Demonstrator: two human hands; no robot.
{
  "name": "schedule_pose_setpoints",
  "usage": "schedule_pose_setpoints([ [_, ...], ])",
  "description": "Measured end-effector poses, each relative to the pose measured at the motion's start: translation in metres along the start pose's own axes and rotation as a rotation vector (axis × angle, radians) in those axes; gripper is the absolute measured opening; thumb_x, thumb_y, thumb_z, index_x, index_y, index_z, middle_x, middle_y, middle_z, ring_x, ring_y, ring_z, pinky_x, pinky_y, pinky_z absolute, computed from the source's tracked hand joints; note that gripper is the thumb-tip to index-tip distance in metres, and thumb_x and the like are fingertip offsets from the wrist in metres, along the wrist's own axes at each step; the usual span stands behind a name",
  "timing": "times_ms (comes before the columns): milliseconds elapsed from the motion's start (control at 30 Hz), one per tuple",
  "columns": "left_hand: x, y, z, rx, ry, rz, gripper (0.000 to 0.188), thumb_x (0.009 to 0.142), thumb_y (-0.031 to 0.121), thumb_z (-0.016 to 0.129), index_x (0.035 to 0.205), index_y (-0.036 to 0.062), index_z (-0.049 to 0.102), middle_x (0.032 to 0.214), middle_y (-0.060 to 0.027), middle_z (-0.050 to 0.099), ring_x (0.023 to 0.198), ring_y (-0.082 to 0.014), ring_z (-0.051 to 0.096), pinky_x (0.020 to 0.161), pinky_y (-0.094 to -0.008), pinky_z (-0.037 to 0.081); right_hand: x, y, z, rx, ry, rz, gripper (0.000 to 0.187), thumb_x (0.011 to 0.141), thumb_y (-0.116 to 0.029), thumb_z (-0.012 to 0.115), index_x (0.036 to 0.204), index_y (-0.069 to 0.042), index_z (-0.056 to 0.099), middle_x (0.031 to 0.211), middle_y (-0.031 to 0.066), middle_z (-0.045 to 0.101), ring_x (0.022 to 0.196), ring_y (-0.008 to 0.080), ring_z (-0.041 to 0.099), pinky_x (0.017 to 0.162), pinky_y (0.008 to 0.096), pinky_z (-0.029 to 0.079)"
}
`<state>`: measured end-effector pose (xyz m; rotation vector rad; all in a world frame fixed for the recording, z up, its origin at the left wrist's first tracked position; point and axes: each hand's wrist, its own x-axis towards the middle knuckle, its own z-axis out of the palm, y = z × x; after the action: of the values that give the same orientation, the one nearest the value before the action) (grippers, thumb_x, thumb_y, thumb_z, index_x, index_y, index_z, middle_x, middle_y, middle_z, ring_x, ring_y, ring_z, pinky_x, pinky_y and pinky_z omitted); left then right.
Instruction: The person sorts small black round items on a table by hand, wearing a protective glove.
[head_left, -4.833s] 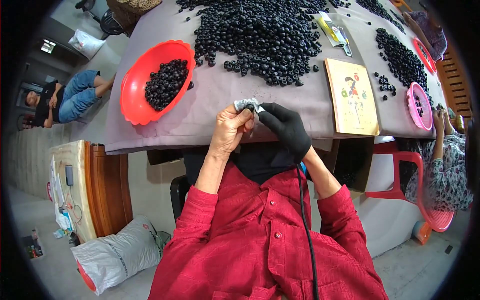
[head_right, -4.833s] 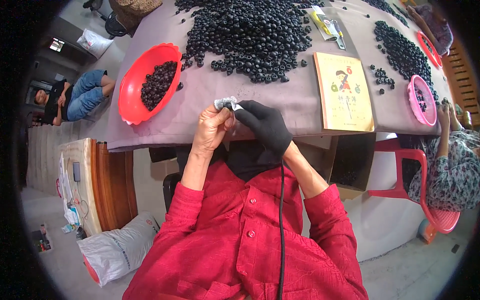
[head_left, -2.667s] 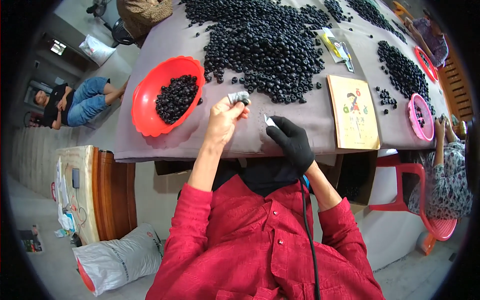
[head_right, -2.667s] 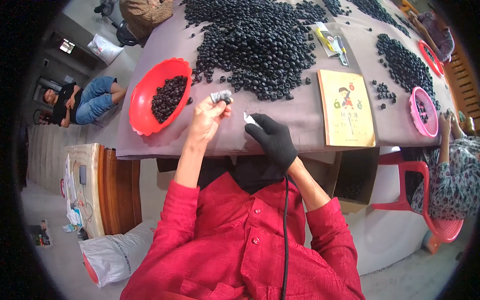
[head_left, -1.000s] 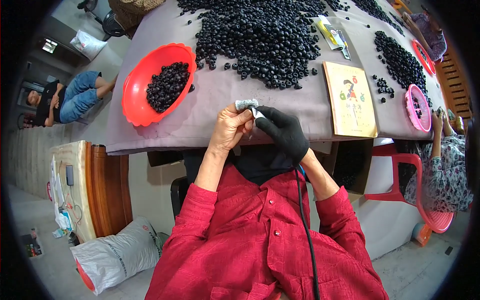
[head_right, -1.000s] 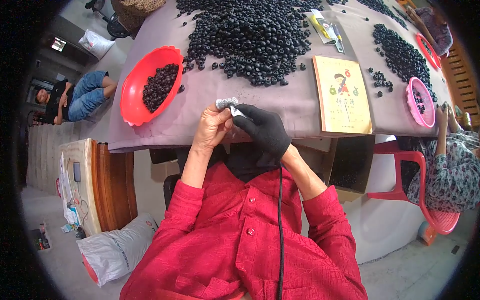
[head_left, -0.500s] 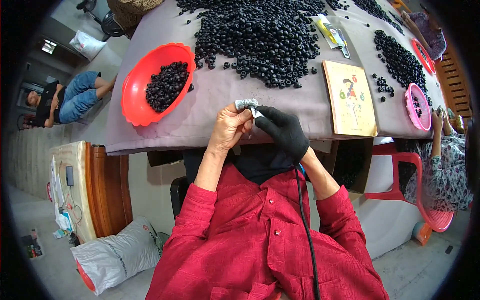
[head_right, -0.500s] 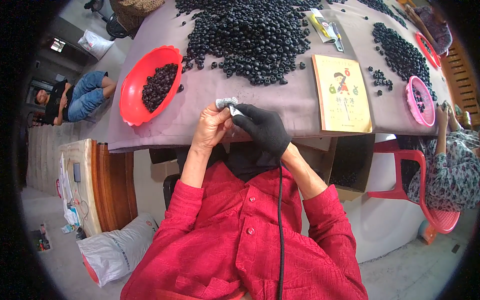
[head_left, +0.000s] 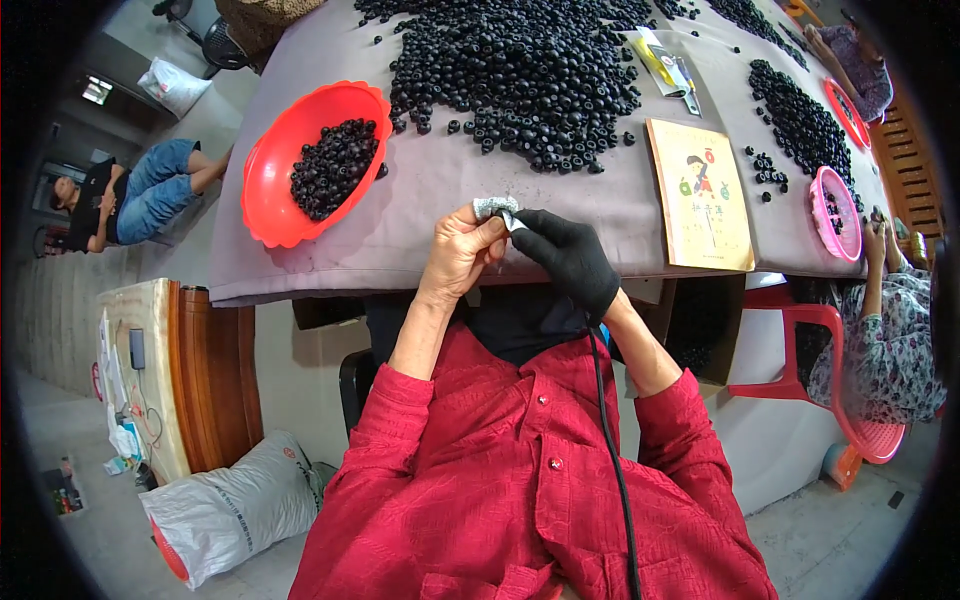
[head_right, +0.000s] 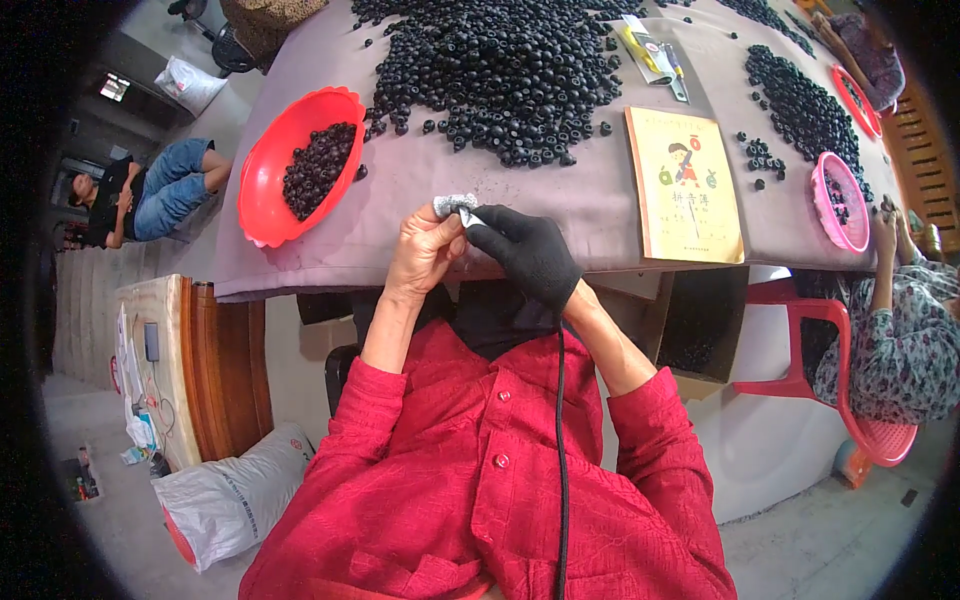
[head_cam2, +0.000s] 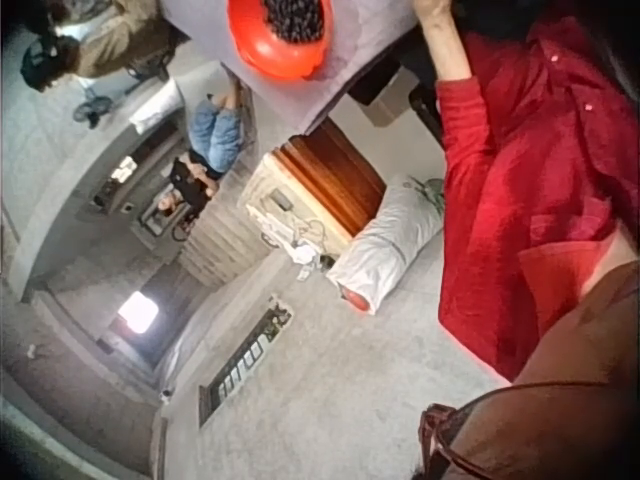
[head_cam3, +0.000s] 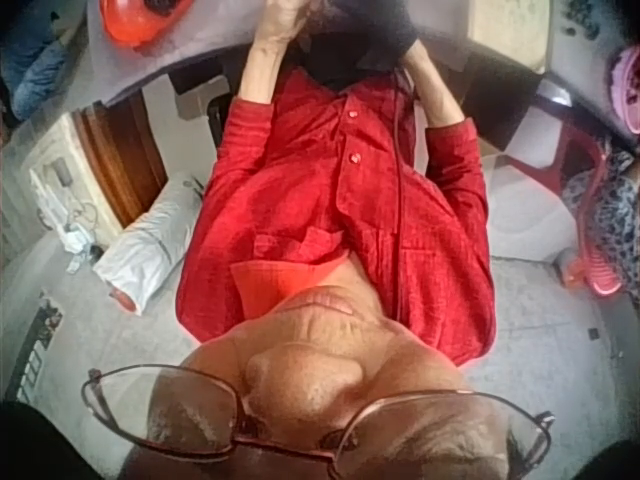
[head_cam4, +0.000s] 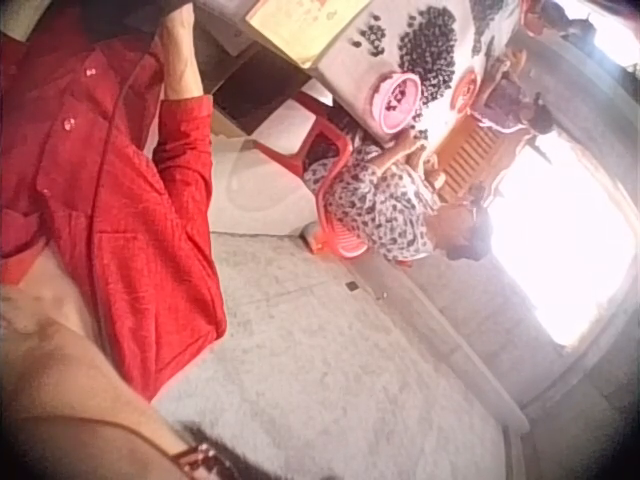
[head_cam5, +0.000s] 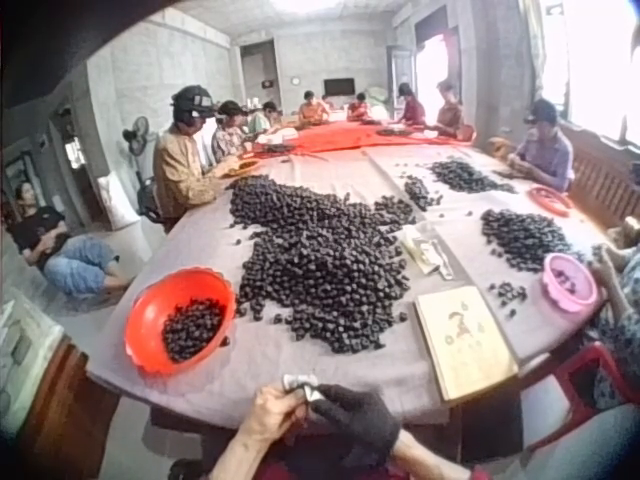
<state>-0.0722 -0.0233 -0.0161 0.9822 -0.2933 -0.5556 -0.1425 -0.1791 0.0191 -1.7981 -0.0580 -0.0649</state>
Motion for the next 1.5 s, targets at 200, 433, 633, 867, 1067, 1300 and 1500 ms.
schedule_pose_setpoints([
  [200,0.0,0.0,0.0,0.038,0.007,-0.004,0.015,0.084,0.009,0.06,0.096,0.0011,0.062,0.067,-0.0013,0.057,0.052,-0.0056,0.049,0.045,-0.0175,0.036,0.002,0.008,0.0,-0.042,-0.014,-0.127,0.033,0.086,-0.026,0.054,0.107,-0.001,0.058,0.094,0.0143,0.064,0.086,0.0165,0.061,0.076,0.0299,0.046],
  [433,-0.002,0.002,0.0,0.063,-0.021,-0.013,0.014,0.084,0.008,0.059,0.095,0.0012,0.062,0.068,-0.0015,0.057,0.053,-0.0059,0.049,0.046,-0.0175,0.037,0.003,0.003,0.0,0.05,0.008,-0.018,0.032,0.086,-0.026,0.055,0.105,0.0,0.059,0.092,0.0145,0.064,0.085,0.0161,0.061,0.075,0.0293,0.046],
  [633,-0.001,-0.001,0.002,-0.042,-0.005,-0.024,0.015,0.083,0.01,0.06,0.096,0.0015,0.062,0.069,-0.0017,0.057,0.053,-0.0063,0.049,0.047,-0.0179,0.037,-0.001,0.006,-0.003,0.157,-0.011,-0.024,0.032,0.086,-0.024,0.056,0.106,0.001,0.059,0.09,0.0094,0.064,0.083,0.0106,0.056,0.076,0.0274,0.045],
  [867,0.0,0.0,0.0,-0.074,-0.022,-0.036,0.016,0.083,0.01,0.06,0.097,0.0018,0.062,0.069,-0.0018,0.058,0.054,-0.0065,0.049,0.048,-0.018,0.038,-0.002,0.004,-0.006,0.149,-0.045,0.017,0.032,0.086,-0.023,0.057,0.107,0.0,0.059,0.09,0.0082,0.064,0.083,0.009,0.055,0.076,0.0267,0.045],
  [1067,-0.001,0.003,0.0,-0.062,-0.016,-0.033,0.015,0.083,0.01,0.06,0.096,0.0019,0.062,0.069,-0.0016,0.057,0.053,-0.0066,0.049,0.047,-0.0182,0.038,0.001,-0.004,-0.006,0.128,-0.058,0.02,0.031,0.086,-0.023,0.056,0.107,0.0,0.059,0.09,0.0084,0.064,0.083,0.0089,0.055,0.076,0.0262,0.045],
  [1300,-0.019,0.017,0.007,0.092,0.133,-0.009,0.013,0.084,0.007,0.057,0.095,0.0026,0.062,0.069,-0.0018,0.058,0.052,-0.0076,0.052,0.045,-0.0194,0.039,-0.003,-0.008,-0.005,0.199,0.028,0.172,0.028,0.086,-0.02,0.056,0.105,0.0,0.059,0.087,0.0032,0.061,0.081,0.0079,0.052,0.073,0.0246,0.044],
  [1500,-0.02,0.12,-0.004,0.628,0.485,0.403,0.02,0.081,0.006,0.059,0.1,0.0028,0.061,0.07,-0.0029,0.059,0.05,-0.0053,0.05,0.042,-0.018,0.038,-0.003,-0.008,-0.007,0.2,0.045,0.171,0.03,0.086,-0.021,0.056,0.106,0.002,0.058,0.089,0.0021,0.061,0.082,0.0075,0.05,0.075,0.0245,0.043],
])
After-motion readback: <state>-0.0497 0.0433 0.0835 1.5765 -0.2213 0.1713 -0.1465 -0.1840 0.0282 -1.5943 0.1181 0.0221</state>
